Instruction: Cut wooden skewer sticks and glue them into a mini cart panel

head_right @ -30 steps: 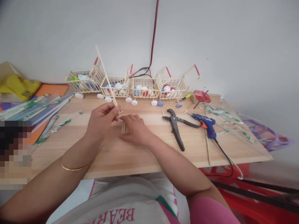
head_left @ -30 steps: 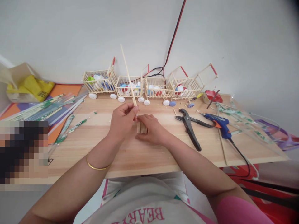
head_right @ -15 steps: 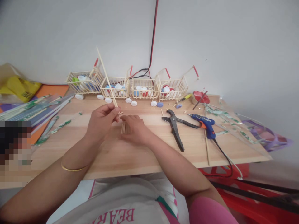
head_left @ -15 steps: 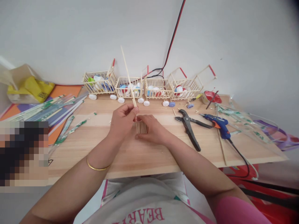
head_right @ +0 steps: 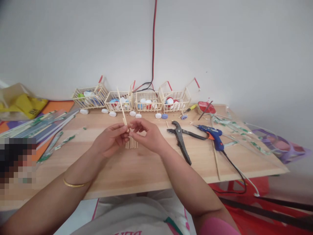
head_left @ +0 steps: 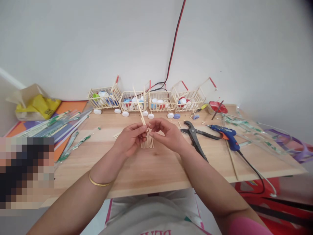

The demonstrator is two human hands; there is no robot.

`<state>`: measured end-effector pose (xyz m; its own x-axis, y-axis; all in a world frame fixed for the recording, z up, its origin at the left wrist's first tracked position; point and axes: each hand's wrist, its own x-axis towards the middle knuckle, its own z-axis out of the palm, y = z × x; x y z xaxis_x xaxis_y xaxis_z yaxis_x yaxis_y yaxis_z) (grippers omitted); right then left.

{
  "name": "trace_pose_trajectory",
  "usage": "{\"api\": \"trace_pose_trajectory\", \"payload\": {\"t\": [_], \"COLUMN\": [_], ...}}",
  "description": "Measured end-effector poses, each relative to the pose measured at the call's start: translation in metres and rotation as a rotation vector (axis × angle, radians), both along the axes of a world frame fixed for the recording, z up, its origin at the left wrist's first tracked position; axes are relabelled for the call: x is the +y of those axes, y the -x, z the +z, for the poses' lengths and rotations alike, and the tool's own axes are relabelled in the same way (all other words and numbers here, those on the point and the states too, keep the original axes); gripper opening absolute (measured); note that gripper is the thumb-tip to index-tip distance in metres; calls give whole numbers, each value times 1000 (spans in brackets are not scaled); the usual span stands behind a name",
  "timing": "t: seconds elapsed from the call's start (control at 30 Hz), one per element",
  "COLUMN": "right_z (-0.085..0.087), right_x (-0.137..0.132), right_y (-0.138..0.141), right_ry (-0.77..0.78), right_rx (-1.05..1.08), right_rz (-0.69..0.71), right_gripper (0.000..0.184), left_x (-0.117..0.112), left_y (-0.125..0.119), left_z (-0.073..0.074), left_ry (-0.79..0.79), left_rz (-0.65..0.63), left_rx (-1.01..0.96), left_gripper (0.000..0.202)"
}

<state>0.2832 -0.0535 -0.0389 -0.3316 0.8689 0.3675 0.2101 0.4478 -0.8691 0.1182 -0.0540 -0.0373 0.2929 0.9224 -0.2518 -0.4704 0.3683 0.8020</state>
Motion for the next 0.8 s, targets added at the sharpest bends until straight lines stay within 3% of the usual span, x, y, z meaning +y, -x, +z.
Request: {"api": "trace_pose_trajectory", "payload": {"t": [0.33, 0.8], "right_z": [1, 6], "right_x": [-1, -3], "right_y": [-1, -1], "right_ry": [-49, -55], "right_rx": [-105, -121], "right_rz": [-19, 16], "right_gripper": [31, 27], "left_x": [-4, -5], "left_y": [-4, -6], "left_z": [-2, -6], "left_ry": [41, -66], "left_rz": [-40, -15], "left_rx": [-21, 112], "left_gripper": [17, 15]}}
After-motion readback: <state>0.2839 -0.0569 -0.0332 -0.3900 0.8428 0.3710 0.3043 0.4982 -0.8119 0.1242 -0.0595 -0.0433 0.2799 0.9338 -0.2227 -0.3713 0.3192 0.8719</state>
